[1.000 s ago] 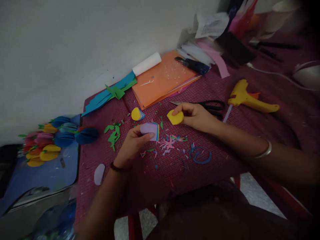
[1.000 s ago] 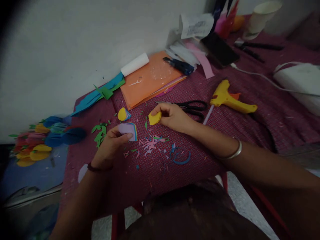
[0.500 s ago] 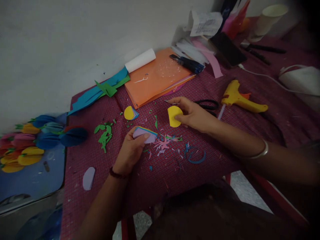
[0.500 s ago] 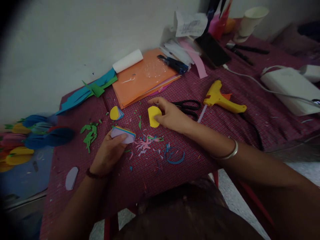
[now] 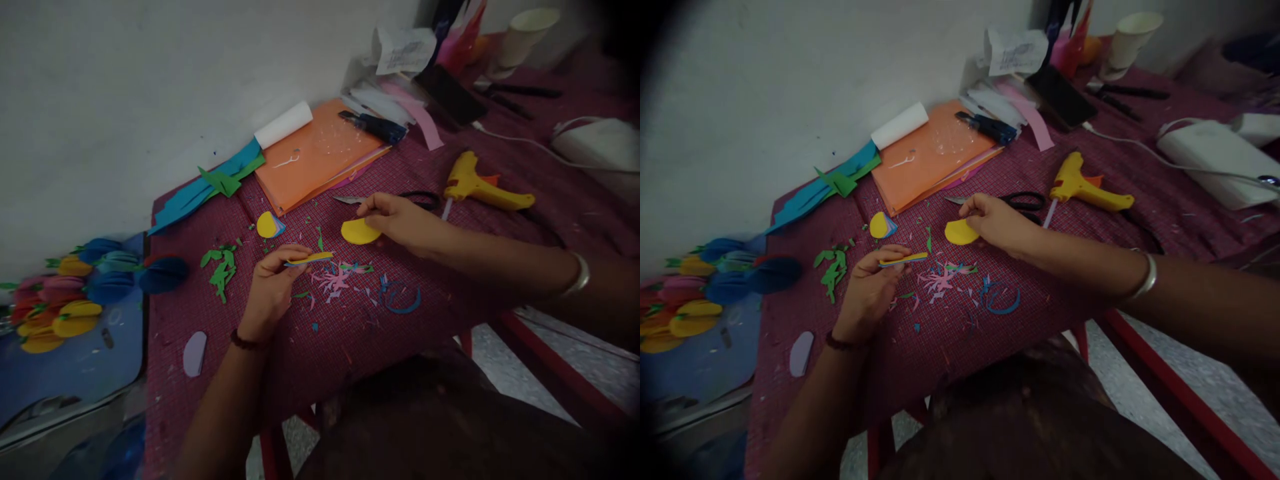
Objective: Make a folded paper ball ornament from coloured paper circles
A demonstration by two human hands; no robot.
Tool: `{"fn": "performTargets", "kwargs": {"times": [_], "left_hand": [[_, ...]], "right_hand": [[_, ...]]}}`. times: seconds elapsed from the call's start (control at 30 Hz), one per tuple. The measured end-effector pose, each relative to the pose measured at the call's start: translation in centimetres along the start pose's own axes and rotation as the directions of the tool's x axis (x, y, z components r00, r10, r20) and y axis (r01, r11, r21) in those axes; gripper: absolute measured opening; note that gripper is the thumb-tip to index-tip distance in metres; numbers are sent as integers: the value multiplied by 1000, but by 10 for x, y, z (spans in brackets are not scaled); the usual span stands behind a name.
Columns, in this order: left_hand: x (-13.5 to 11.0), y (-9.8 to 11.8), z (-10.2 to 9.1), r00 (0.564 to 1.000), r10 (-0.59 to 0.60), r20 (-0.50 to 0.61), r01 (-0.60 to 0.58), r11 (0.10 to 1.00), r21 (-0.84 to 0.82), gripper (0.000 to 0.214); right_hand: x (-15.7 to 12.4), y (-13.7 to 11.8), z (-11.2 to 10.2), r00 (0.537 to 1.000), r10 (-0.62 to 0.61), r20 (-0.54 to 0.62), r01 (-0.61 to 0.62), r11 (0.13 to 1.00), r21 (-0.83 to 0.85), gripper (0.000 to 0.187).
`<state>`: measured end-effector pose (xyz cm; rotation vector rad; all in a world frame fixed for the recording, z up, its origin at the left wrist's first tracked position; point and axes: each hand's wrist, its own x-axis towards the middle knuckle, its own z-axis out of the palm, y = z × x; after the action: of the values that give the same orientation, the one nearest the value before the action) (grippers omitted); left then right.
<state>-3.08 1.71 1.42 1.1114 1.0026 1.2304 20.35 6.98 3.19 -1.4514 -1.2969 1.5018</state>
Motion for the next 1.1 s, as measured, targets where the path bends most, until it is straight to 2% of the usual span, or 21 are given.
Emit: {"fn": "performTargets", "kwargs": {"times": [0.07,0.13,0.2,0.27,0.3,0.37,0.4,0.47,0.53,0.6,0.67,0.77,0.8,0.87,1.0,1.1], "left_hand": [[0,0,1,1000,4,-27,-3,1000,15,12],[0,-1,2,997,-28,-67,29,1000,8,14],[0,-2,3,992,-81,-98,79,997,-25,16],[-1,-1,2,988,-119,-102,117,993,-27,20],[-2,0,1,987,-128,-100,128,992,-2,21],[-5,8,-1,987,-142,-75,150,982,115,20],[-6,13,-1,988,-145,-45,151,965,214,17],[-8,26,1,982,-163,92,111,903,415,12],[-8,37,6,934,-140,329,-74,825,560,8],[-9,43,15,832,-136,538,-289,721,630,10],[-10,44,24,741,-160,652,-437,623,649,15],[-13,38,35,666,-217,713,-519,552,653,17],[-14,35,37,660,-231,715,-520,547,656,16],[-16,30,37,677,-239,696,-499,546,673,14],[-15,24,35,726,-220,652,-459,552,697,11],[-7,22,37,715,-200,670,-482,554,679,11]], "right_hand": [[-11,-2,5,993,109,53,-113,991,67,17],[-22,-1,6,968,168,184,-177,983,36,20],[-31,2,0,946,153,286,-129,986,-102,23],[-37,5,-15,940,75,332,24,958,-285,23],[-39,6,-25,944,16,331,118,917,-381,21],[-42,6,-51,954,-147,260,274,776,-568,17],[-43,6,-66,955,-232,186,296,691,-659,17],[-44,8,-97,928,-372,22,230,524,-820,21],[-45,13,-122,900,-434,-33,139,359,-923,27],[-46,19,-138,898,-439,5,119,231,-966,34],[-46,23,-141,889,-454,54,154,186,-970,36],[-44,20,-133,873,-471,123,242,200,-949,33],[-42,18,-131,874,-467,137,254,198,-947,31],[-39,13,-134,889,-439,131,220,158,-963,31],[-34,20,-155,942,-336,18,32,35,-999,44],[-32,29,-166,950,-304,-64,-69,-5,-998,49]]}}
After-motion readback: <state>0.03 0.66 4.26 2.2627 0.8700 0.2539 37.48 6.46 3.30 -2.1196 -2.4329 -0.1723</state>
